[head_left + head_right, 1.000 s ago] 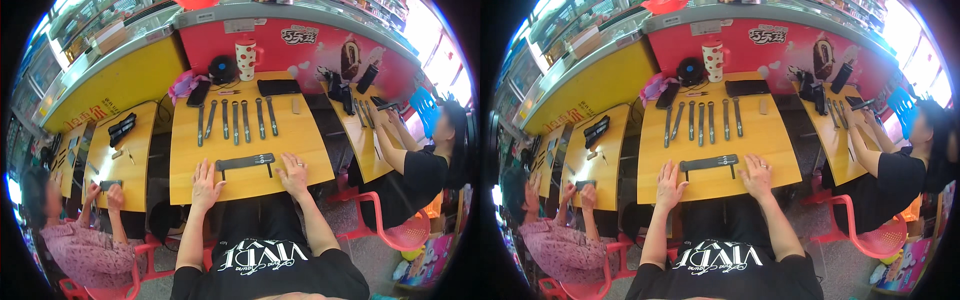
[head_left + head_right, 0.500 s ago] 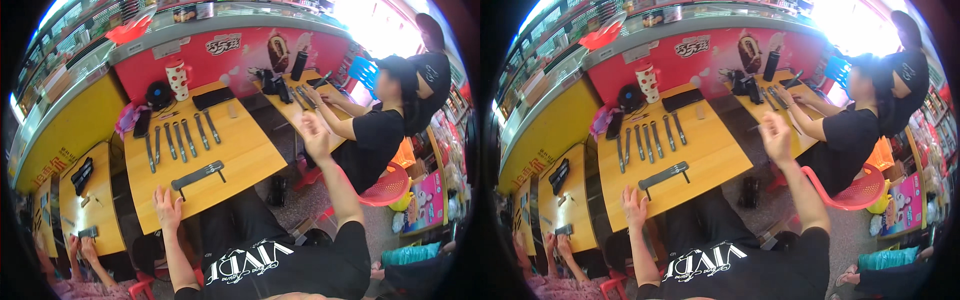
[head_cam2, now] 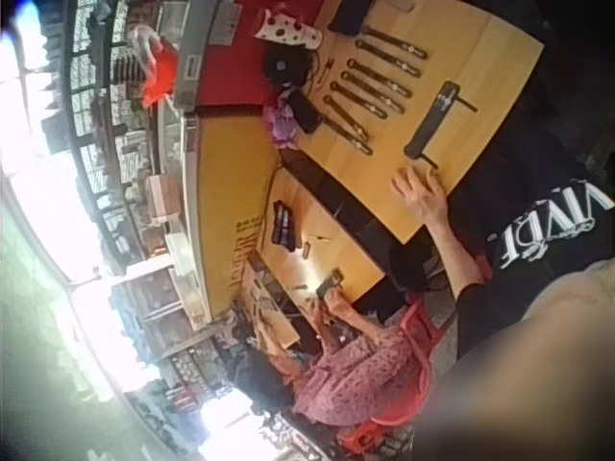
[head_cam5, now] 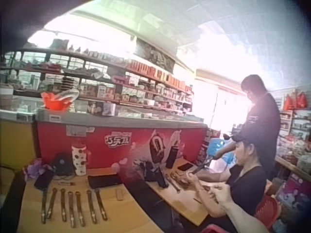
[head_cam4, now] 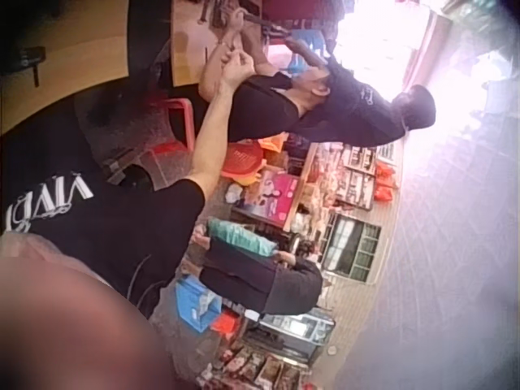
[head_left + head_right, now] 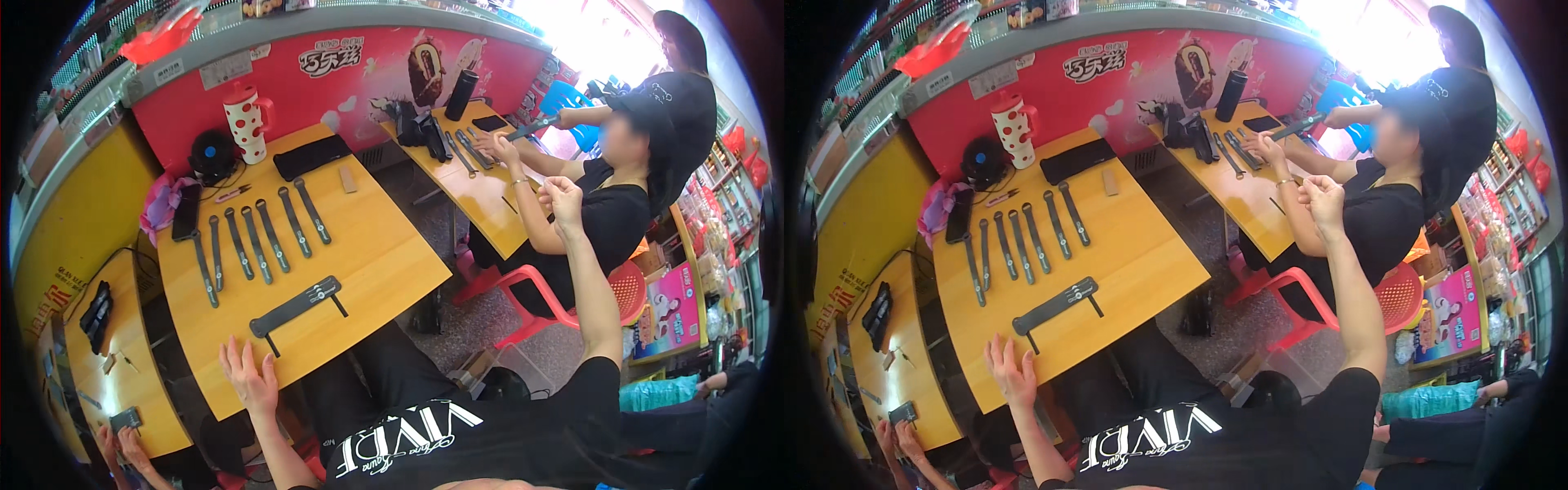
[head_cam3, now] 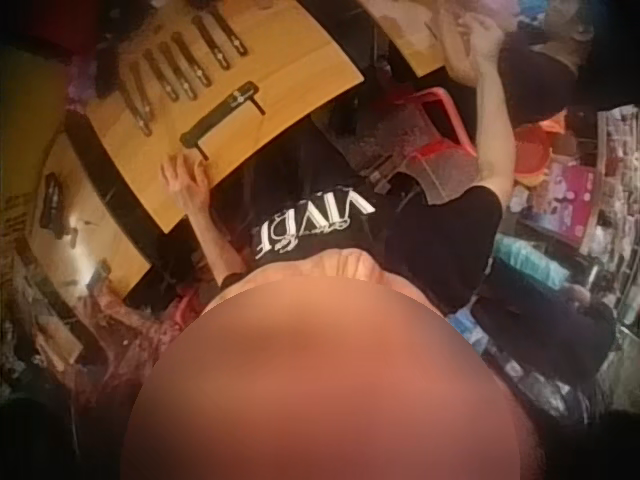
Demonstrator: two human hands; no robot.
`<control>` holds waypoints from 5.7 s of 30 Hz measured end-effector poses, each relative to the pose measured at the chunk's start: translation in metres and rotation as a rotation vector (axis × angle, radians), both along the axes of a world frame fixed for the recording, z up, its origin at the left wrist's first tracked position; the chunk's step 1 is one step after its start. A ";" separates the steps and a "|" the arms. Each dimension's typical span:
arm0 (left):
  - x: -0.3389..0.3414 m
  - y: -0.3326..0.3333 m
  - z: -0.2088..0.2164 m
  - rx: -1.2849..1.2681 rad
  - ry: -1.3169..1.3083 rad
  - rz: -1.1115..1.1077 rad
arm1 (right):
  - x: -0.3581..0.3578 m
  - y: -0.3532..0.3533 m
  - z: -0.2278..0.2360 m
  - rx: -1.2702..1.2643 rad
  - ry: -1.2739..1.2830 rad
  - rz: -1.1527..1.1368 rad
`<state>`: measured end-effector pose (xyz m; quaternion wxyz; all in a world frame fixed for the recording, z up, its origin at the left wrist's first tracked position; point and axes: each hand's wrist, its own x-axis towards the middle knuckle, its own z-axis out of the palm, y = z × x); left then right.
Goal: Measuring and inspecting multiple black leather straps with metallic hardware using a measuring tape.
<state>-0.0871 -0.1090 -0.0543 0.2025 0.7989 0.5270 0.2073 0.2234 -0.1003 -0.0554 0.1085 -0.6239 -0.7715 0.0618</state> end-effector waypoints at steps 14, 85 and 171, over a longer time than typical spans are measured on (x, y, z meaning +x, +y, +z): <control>0.220 0.210 -0.086 0.159 -0.229 -0.342 | 0.169 0.043 0.019 0.246 -0.156 -0.618; 0.076 0.140 0.043 0.381 -0.057 0.236 | 0.722 0.145 0.129 0.738 0.853 -1.316; -0.089 -0.084 0.081 -0.699 -1.079 0.100 | -0.035 -0.171 0.139 -0.569 1.409 0.237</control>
